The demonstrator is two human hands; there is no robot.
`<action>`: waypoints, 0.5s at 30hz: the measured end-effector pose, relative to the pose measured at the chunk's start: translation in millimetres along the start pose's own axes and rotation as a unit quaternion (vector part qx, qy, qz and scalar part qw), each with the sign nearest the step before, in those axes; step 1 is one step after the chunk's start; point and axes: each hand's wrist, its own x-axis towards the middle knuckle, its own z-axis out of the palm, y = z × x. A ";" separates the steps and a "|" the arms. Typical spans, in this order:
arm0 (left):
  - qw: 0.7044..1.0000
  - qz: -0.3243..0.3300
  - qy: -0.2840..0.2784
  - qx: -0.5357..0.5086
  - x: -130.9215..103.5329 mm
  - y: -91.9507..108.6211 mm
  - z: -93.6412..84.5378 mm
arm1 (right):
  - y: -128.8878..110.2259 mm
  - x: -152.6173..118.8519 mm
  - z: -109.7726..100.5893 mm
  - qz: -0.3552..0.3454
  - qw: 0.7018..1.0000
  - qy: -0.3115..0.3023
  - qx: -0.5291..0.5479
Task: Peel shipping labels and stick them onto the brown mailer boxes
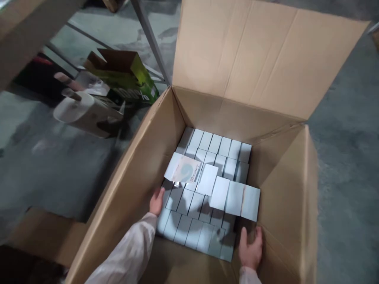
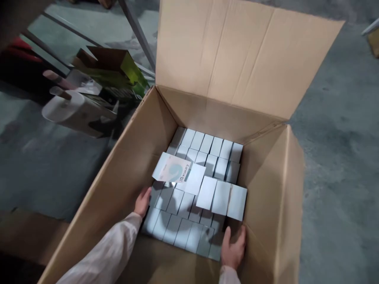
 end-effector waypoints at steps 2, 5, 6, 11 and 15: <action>1.000 0.012 0.015 0.000 17.6 19.9 5.5 | -29.8 5.4 -8.0 -0.051 0.998 0.023 -0.035; 0.999 0.021 0.004 0.024 47.6 63.9 14.4 | -64.1 21.6 -13.1 -0.030 0.993 -0.019 -0.110; 0.999 0.014 -0.002 0.039 54.5 77.6 15.7 | -72.5 28.8 -13.7 -0.007 0.992 -0.036 -0.124; 0.996 0.014 -0.032 0.078 50.4 112.3 14.1 | -99.1 68.2 -21.3 0.071 0.988 -0.106 -0.083; 0.989 0.067 -0.128 0.027 29.7 116.8 31.5 | -105.8 95.4 -22.3 0.084 0.980 -0.181 0.021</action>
